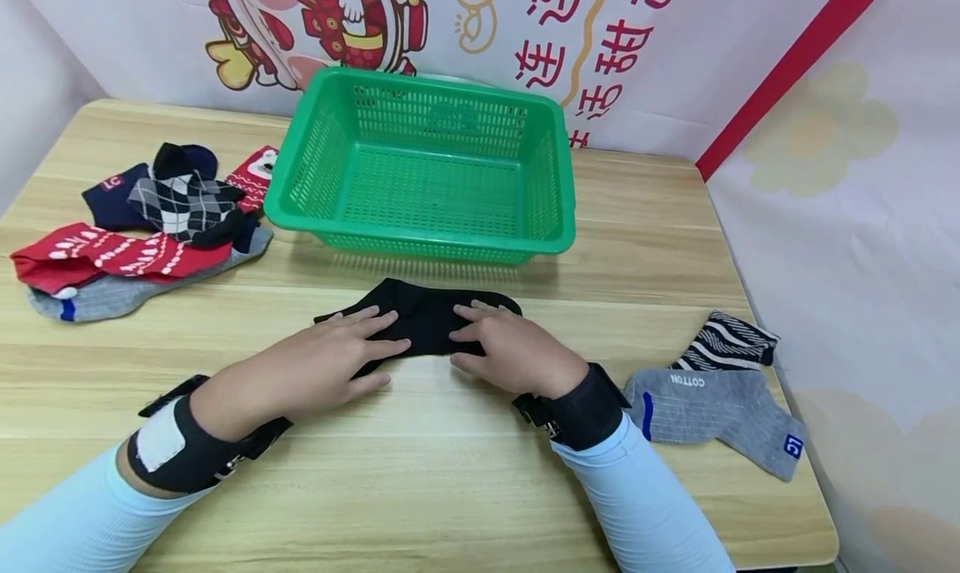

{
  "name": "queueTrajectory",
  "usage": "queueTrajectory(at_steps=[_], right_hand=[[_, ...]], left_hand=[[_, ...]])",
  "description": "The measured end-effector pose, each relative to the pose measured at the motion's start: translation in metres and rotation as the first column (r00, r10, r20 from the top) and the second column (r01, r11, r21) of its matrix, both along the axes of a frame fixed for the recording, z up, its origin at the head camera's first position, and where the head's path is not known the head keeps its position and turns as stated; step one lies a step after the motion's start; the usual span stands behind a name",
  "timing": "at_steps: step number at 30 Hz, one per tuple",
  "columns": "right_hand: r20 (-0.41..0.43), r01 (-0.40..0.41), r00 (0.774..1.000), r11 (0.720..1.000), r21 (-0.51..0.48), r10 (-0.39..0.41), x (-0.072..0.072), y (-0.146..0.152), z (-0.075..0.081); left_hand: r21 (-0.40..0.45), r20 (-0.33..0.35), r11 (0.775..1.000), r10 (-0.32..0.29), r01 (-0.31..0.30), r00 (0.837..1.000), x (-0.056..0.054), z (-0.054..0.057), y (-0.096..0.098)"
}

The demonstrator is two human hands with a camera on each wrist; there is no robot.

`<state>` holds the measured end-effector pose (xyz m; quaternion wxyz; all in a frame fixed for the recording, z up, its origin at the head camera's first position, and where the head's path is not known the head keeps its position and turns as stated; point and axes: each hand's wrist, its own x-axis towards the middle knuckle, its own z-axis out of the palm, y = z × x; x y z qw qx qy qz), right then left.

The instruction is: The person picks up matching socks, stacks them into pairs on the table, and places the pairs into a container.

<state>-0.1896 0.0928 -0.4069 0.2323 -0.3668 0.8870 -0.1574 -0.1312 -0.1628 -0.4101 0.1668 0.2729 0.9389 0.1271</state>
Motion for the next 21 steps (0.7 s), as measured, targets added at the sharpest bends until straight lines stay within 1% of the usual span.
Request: queueTrajectory(at_steps=[5, 10, 15, 17, 21], right_hand=[[-0.011, 0.024, 1.000, 1.000, 0.007, -0.024, -0.0018, 0.0020, -0.0004], [-0.025, 0.039, 0.999, 0.999, 0.003, -0.039, -0.0033, 0.0030, -0.0002], [-0.030, 0.043, 0.999, 0.999, 0.004, -0.043, -0.0028, 0.0028, 0.0015], [-0.037, 0.032, 0.999, 0.999, -0.011, -0.033, -0.0014, 0.0020, 0.0029], [-0.035, -0.029, 0.999, 0.998, -0.048, 0.027, 0.0028, -0.0009, 0.0035]], left_hand=[[0.009, -0.005, 1.000, 0.019, -0.019, 1.000, 0.0002, 0.0009, -0.0005], [0.018, -0.005, 0.999, 0.036, -0.036, 0.999, 0.0002, 0.0046, -0.0008], [0.031, -0.044, 0.999, 0.032, -0.031, 0.999, -0.0006, 0.0056, -0.0023], [0.033, -0.059, 0.999, 0.027, -0.025, 0.998, -0.0008, 0.0050, -0.0027], [0.017, -0.048, 1.000, 0.017, -0.016, 0.999, -0.0004, 0.0040, -0.0024]])
